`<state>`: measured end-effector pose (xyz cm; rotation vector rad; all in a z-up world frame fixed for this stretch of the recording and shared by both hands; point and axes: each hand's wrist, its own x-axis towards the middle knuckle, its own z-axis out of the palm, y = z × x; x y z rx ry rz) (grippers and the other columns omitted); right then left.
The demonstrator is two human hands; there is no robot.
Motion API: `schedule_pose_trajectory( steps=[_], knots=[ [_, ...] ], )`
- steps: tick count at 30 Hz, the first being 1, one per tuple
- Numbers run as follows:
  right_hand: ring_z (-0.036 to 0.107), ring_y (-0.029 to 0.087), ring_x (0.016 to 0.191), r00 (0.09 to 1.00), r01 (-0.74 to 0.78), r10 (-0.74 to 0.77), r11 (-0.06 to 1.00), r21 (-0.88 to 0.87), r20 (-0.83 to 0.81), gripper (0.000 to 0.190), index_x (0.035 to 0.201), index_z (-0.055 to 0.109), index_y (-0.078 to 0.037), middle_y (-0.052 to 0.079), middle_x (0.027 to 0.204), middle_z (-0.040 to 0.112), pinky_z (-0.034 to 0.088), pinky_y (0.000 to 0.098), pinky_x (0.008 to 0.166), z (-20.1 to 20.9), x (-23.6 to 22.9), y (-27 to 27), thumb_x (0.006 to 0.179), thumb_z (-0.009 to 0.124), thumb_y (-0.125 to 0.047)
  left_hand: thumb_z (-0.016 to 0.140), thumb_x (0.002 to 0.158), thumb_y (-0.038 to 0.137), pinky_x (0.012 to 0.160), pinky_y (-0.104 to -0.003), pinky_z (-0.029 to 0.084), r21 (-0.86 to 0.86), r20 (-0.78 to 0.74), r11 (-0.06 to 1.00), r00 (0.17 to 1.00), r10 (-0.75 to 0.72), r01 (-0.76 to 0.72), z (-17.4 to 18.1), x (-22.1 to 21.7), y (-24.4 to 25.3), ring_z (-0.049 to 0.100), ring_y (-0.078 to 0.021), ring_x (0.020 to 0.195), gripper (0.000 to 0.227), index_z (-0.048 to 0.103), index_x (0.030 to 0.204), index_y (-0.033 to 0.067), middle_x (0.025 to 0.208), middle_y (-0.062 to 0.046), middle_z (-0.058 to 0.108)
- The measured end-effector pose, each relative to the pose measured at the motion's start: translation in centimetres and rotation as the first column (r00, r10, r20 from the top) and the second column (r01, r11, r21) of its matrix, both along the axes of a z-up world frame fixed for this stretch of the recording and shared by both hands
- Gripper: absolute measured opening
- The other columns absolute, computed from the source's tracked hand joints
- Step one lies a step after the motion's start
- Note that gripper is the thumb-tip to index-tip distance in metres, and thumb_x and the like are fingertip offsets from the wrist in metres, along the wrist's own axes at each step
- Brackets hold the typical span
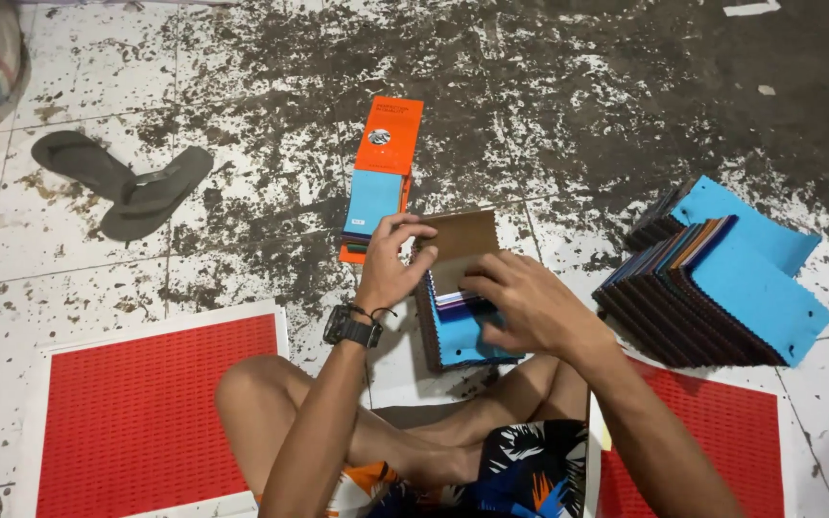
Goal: Organizing and aligning fabric swatches within a sample book on the floor.
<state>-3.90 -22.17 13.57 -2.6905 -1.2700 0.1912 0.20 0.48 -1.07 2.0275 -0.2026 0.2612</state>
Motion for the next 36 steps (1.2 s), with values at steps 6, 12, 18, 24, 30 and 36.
schedule_pose_trajectory(
  steps=[6,12,18,24,30,36],
  knots=[
    [0.062,0.024,0.090,0.957,-0.100,0.107,0.994,-0.043,0.270,0.042,0.111,0.067,-0.010,0.006,0.107,0.062,0.056,0.0392,0.078,-5.0,0.8,-0.5,0.070,0.073,-0.017,0.074,0.085,0.025,0.106,-0.054,0.043,-0.042,-0.047,0.999,0.999,0.002,-0.004,0.9,-0.4,-0.1,0.059,-0.0433,0.121,0.027,0.075,0.111,0.0184,0.125,-0.014,0.060],
    [0.065,0.020,0.075,0.939,-0.127,0.112,0.991,0.027,0.325,0.019,0.098,0.073,-0.011,0.004,0.083,0.066,0.056,0.0306,0.065,-5.0,1.2,-0.4,0.081,0.071,-0.019,0.072,0.088,0.026,0.106,-0.053,0.044,-0.068,-0.058,0.998,0.998,0.002,-0.006,1.3,-0.7,-0.2,0.059,-0.0412,0.122,0.025,0.075,0.112,0.0187,0.126,-0.013,0.059],
    [0.065,0.020,0.076,0.944,-0.111,0.088,0.992,0.054,0.319,0.017,0.094,0.073,-0.014,0.005,0.084,0.068,0.058,0.0301,0.065,-6.2,0.6,-0.2,0.082,0.074,-0.026,0.068,0.090,0.017,0.099,-0.052,0.049,-0.073,-0.039,0.997,0.999,0.008,-0.010,0.9,-0.4,-0.2,0.061,-0.0424,0.118,0.023,0.075,0.112,0.0193,0.124,-0.013,0.060],
    [0.059,0.026,0.078,0.974,-0.114,0.076,0.979,0.171,0.214,0.032,0.091,0.069,-0.011,0.007,0.085,0.059,0.053,0.0379,0.064,-4.6,-0.3,-0.3,0.081,0.066,-0.041,0.070,0.088,0.014,0.097,-0.051,0.051,-0.061,-0.011,0.998,1.000,0.009,-0.009,1.0,-0.4,-0.1,0.062,-0.0418,0.117,0.022,0.075,0.109,0.0195,0.122,-0.013,0.060],
    [0.058,0.025,0.075,0.992,-0.039,0.013,0.979,0.199,0.128,0.019,0.088,0.070,-0.009,0.006,0.078,0.056,0.051,0.0352,0.066,-4.6,-0.1,-0.2,0.090,0.059,-0.025,0.057,0.098,0.010,0.095,-0.049,0.054,-0.297,-0.141,0.951,0.989,0.040,-0.081,1.0,-0.7,0.5,0.065,-0.0374,0.113,0.028,0.067,0.124,0.0128,0.129,-0.018,0.056],
    [0.063,0.031,0.080,0.998,0.050,-0.055,0.973,0.225,0.014,0.010,0.090,0.068,-0.006,0.013,0.079,0.062,0.055,0.0390,0.071,-2.7,-0.1,0.2,0.089,0.062,-0.013,0.048,0.100,0.030,0.088,-0.036,0.058,-0.674,-0.162,0.726,0.986,0.041,-0.140,2.4,-1.8,0.8,0.069,-0.0189,0.096,0.038,0.054,0.132,0.0085,0.128,-0.012,0.056]
  ],
)
